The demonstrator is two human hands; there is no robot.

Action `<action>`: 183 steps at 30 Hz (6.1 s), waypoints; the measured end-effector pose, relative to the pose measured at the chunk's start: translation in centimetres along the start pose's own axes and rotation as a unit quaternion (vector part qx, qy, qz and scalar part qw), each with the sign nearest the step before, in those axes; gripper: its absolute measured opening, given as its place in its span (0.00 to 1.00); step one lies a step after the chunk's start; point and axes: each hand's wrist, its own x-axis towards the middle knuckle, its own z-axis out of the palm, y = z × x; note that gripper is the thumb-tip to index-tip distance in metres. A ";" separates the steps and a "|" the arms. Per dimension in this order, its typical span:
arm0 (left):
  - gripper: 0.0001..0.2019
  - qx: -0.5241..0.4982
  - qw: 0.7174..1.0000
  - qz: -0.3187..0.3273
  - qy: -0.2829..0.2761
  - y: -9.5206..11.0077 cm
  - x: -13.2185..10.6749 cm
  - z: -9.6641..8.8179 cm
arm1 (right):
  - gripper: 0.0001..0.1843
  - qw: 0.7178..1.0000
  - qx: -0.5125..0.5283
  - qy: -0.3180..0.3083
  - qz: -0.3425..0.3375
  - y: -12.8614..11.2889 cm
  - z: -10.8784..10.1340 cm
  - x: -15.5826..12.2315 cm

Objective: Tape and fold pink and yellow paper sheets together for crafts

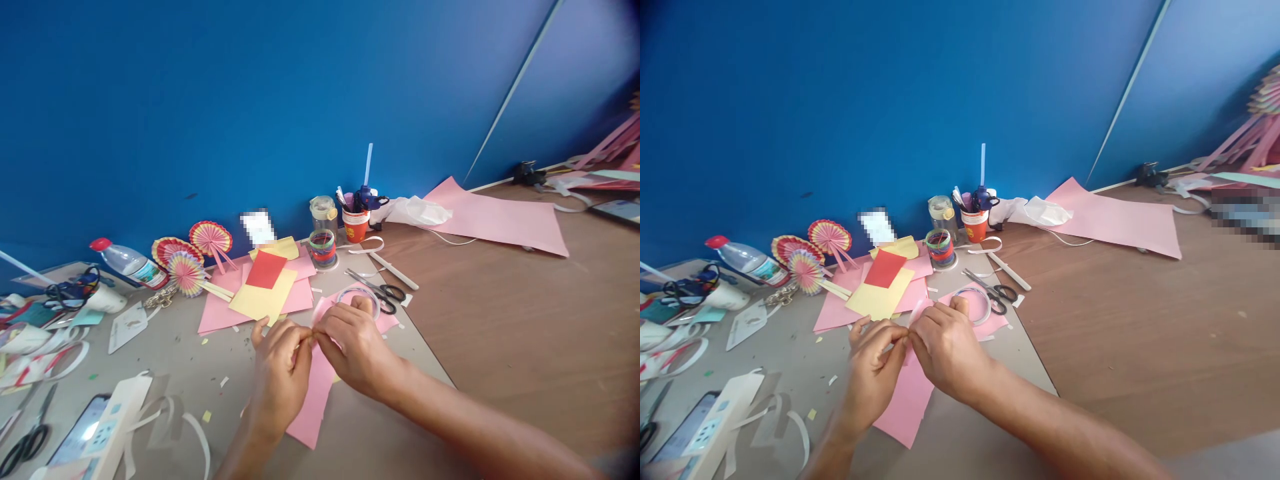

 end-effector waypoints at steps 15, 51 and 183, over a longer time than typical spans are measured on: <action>0.10 -0.012 1.000 -0.015 -0.013 -0.1 -0.1 0.0 | 0.12 1.000 -0.015 -0.002 -0.011 0.1 0.0 0.1; 0.10 -0.034 0.998 -0.030 -0.044 -0.2 0.1 -0.3 | 0.11 0.999 -0.002 -0.052 -0.009 0.4 -0.3 0.5; 0.12 -0.139 0.958 -0.153 -0.200 0.1 0.7 -0.8 | 0.07 0.975 -0.028 -0.221 -0.005 0.4 -2.6 1.3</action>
